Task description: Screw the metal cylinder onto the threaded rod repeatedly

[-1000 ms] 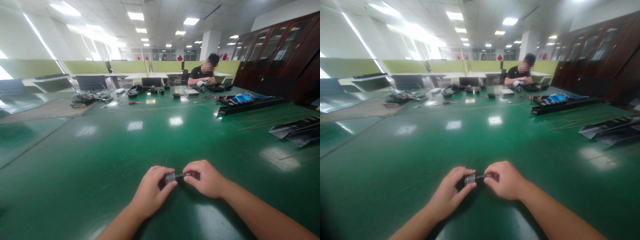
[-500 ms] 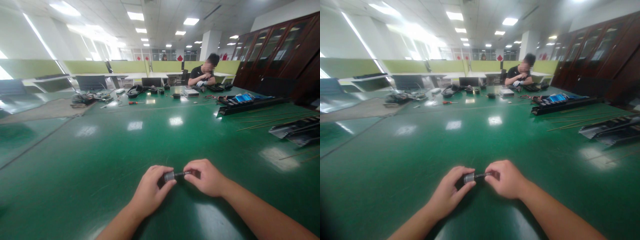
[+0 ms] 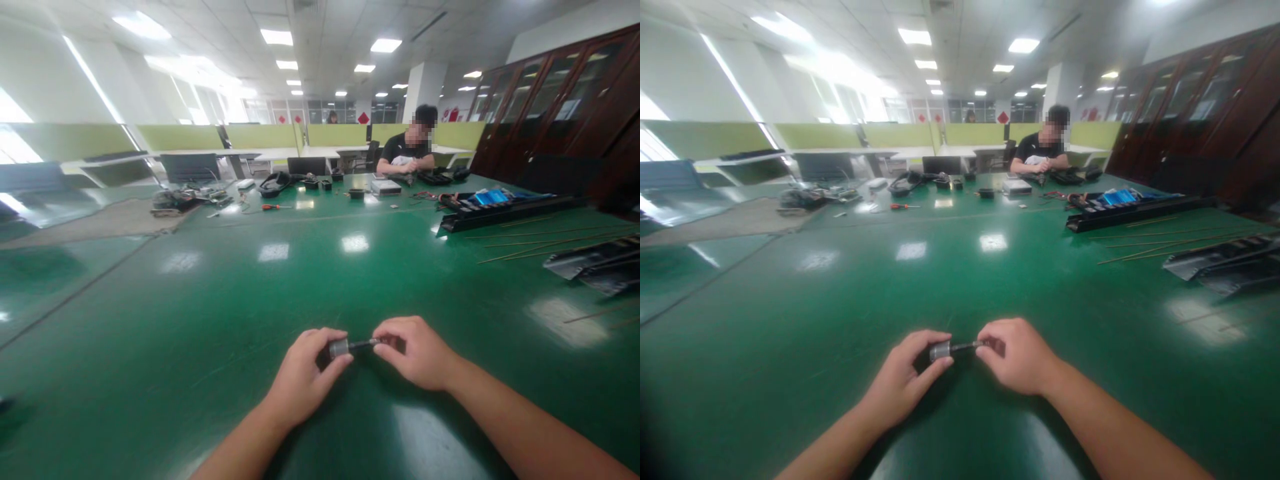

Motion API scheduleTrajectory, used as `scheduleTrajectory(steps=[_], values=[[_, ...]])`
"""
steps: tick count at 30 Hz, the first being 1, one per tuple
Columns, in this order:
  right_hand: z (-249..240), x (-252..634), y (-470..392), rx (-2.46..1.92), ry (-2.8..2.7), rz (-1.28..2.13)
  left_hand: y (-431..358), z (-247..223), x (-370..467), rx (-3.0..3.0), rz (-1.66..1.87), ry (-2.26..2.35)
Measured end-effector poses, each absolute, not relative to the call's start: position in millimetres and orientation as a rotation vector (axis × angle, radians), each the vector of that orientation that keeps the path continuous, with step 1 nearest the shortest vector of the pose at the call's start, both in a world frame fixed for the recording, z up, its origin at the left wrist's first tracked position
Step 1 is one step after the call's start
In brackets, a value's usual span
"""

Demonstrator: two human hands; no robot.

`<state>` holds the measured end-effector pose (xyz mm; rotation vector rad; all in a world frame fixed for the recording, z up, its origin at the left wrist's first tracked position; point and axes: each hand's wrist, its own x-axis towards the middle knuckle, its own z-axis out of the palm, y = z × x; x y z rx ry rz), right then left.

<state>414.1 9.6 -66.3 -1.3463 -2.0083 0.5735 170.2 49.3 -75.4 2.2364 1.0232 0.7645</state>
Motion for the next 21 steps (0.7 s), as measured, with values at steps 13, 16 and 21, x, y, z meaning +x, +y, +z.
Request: scheduleTrajectory(steps=[13,16,21], values=[[-60,420,9,-1.39,-1.935,0.505,53,-69,172,1.903,0.875,1.115],[-61,419,9,-1.397,-1.87,0.559,60,-70,172,1.723,1.019,1.135],[-74,413,15,-1.411,-1.824,0.715,79,-80,168,1.44,1.276,1.186]])
